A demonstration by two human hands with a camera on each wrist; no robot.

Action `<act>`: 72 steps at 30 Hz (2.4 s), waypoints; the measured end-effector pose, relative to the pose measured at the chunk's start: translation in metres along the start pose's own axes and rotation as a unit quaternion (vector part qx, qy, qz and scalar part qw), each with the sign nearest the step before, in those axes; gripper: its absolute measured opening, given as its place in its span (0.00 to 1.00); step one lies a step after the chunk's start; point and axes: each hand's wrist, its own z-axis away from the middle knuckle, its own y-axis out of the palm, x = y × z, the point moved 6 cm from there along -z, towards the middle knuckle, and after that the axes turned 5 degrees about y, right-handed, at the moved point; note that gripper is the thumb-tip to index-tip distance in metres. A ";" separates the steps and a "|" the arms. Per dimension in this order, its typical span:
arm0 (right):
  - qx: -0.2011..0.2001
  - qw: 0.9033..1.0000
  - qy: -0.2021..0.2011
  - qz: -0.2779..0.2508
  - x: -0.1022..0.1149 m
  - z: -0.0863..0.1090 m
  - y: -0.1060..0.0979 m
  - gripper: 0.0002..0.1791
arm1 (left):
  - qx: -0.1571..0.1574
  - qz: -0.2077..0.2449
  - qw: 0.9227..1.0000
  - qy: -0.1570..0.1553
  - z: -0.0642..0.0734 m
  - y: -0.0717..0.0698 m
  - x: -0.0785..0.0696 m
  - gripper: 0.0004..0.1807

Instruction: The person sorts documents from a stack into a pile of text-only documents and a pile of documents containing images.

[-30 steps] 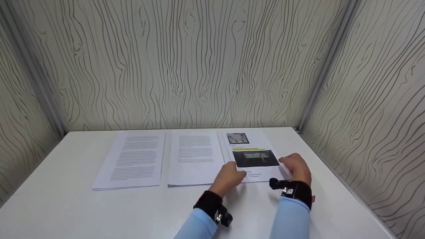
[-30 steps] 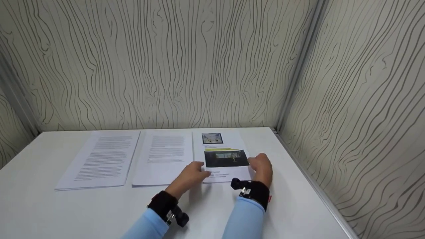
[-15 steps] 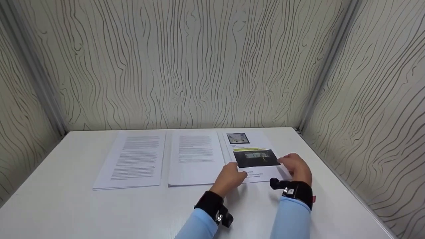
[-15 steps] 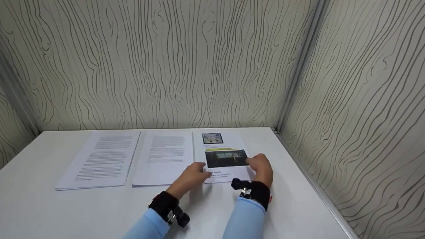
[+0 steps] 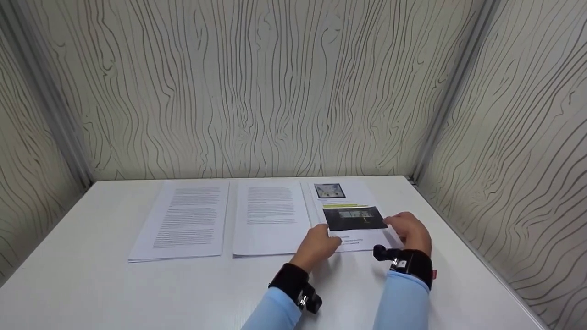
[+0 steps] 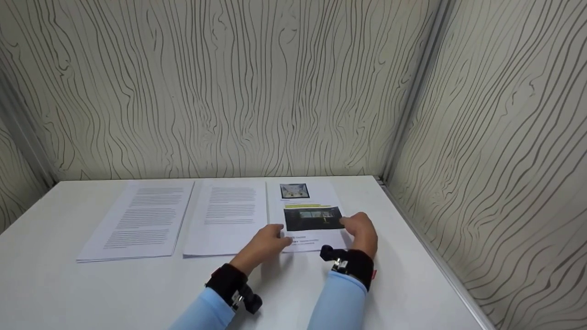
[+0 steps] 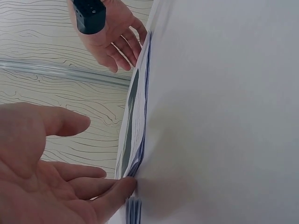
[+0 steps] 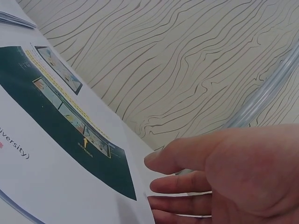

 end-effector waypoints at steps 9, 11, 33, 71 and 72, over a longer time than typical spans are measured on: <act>0.009 1.000 -0.004 -0.001 0.005 0.008 -0.006 0.39 | -0.005 0.002 1.000 0.016 0.000 -0.004 -0.008 0.34; 0.003 1.000 -0.022 0.003 0.012 0.014 -0.013 0.39 | -0.012 -0.009 0.999 0.031 0.000 -0.007 -0.013 0.33; -0.086 0.948 -0.307 0.020 0.152 0.134 -0.024 0.17 | -0.060 -0.038 0.948 0.312 0.055 -0.111 -0.115 0.05; 0.090 0.937 -0.169 0.292 0.175 0.059 0.147 0.14 | -0.105 -0.176 0.976 -0.077 0.020 -0.217 0.096 0.14; 0.092 0.936 -0.166 0.295 0.175 0.057 0.148 0.14 | -0.103 -0.177 0.975 -0.083 0.019 -0.216 0.098 0.14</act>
